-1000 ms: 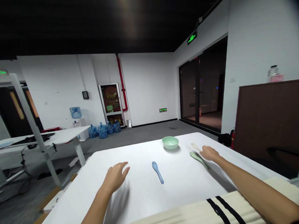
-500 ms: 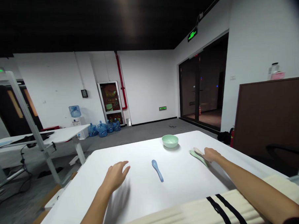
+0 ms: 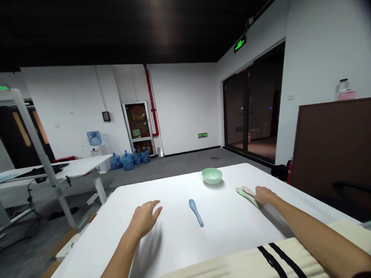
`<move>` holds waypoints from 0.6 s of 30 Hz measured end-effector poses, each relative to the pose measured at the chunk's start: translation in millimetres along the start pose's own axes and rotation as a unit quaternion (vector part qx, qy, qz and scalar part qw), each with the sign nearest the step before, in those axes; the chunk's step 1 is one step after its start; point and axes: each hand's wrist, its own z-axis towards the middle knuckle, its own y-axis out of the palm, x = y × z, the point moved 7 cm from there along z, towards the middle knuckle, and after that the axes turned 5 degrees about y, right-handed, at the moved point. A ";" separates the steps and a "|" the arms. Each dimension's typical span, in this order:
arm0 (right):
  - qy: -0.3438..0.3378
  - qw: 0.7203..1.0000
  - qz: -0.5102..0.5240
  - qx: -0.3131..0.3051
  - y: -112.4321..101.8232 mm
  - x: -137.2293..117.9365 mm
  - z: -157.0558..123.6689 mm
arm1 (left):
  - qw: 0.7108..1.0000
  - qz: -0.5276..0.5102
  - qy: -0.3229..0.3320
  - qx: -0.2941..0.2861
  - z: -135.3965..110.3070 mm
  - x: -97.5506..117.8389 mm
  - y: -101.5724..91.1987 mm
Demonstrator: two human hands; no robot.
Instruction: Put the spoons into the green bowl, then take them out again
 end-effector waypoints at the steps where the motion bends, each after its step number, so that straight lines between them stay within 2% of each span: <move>1: 0.002 1.000 0.000 0.000 0.2 0.3 0.0 | 1.000 0.000 0.000 0.000 0.0 -0.2 0.0; 18: 0.002 1.000 0.010 -0.012 -6.2 -2.3 -6.7 | 1.000 -0.004 -0.003 -0.007 -0.9 1.1 -0.4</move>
